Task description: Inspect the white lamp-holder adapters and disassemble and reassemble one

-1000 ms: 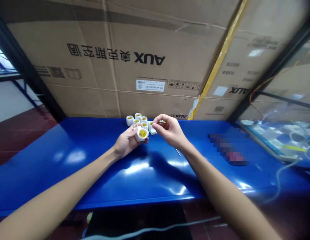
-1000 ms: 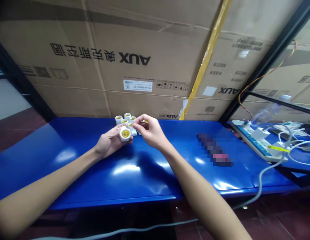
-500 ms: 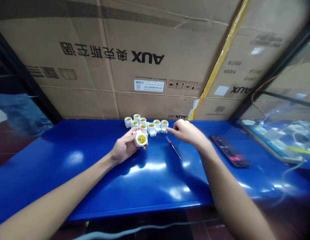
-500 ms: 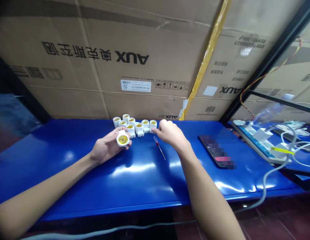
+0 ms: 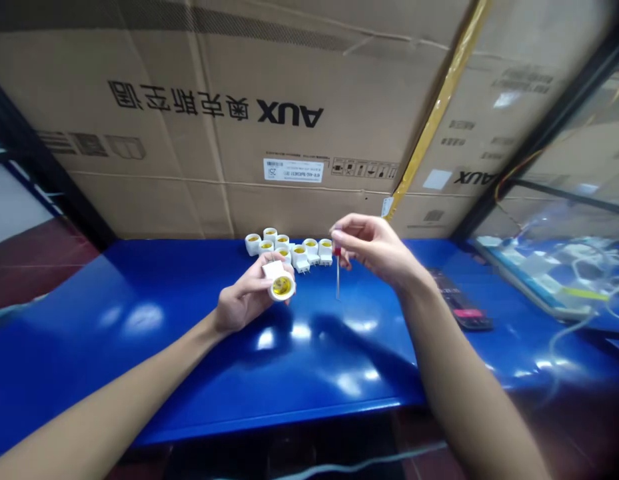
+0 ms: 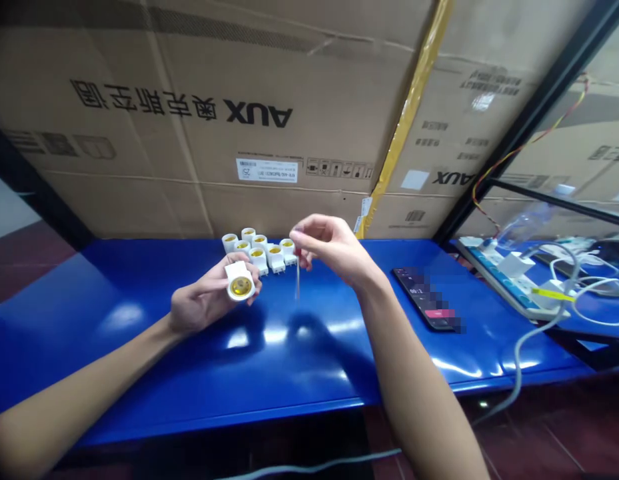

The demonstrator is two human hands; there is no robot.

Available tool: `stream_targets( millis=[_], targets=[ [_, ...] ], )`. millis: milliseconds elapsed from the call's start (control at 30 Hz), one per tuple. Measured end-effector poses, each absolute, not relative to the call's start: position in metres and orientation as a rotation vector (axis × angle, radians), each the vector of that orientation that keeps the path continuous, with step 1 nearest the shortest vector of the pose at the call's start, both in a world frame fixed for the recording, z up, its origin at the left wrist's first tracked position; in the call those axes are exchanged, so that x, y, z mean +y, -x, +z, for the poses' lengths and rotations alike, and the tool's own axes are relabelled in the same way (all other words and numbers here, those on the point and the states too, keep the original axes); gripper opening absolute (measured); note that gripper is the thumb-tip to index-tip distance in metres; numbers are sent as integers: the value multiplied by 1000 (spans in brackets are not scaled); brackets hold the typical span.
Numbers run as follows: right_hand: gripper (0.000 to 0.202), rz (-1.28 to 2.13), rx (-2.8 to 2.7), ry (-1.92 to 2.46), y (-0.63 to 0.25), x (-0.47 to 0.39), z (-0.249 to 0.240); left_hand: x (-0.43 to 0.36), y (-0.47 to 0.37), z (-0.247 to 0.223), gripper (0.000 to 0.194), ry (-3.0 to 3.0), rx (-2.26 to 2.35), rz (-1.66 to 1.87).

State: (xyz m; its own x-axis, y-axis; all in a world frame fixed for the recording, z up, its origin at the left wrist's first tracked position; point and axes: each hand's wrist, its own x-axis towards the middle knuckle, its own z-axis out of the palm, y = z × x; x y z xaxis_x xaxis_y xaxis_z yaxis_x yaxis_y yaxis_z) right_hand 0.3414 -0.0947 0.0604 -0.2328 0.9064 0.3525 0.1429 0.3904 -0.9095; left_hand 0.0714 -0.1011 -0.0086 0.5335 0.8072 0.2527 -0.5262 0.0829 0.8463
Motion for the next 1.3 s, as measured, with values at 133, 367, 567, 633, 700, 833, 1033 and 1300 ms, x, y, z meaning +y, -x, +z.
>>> stream_targets(
  millis=[133, 367, 567, 633, 700, 833, 1033, 1300],
  targets=[
    [39, 575, -1379, 709, -303, -136, 73, -104, -72, -6, 50, -1122, 291, 1020],
    [16, 300, -1564, 463, -274, -147, 38, -100, -72, -9, 62, -1222, 253, 1031],
    [18, 211, -1658, 462, -275, -143, 33, -97, -71, -14, 62, -1266, 240, 1050],
    [20, 217, -1657, 454, -274, -144, 33, -97, -71, -13, 62, -1272, 244, 1049],
    [19, 230, -1660, 469, -274, -144, 32, -98, -71, -13, 62, -1272, 238, 1052],
    [15, 275, -1650, 516, -272, -144, 30, -100, -71, -11, 61, -1257, 246, 1060],
    [15, 342, -1589, 505, -268, -145, 30, -101, -71, -9, 63, -1237, 256, 1049],
    [15, 396, -1546, 490, -265, -149, 31, -104, -70, -6, 65, -1184, 171, 997]
  ],
)
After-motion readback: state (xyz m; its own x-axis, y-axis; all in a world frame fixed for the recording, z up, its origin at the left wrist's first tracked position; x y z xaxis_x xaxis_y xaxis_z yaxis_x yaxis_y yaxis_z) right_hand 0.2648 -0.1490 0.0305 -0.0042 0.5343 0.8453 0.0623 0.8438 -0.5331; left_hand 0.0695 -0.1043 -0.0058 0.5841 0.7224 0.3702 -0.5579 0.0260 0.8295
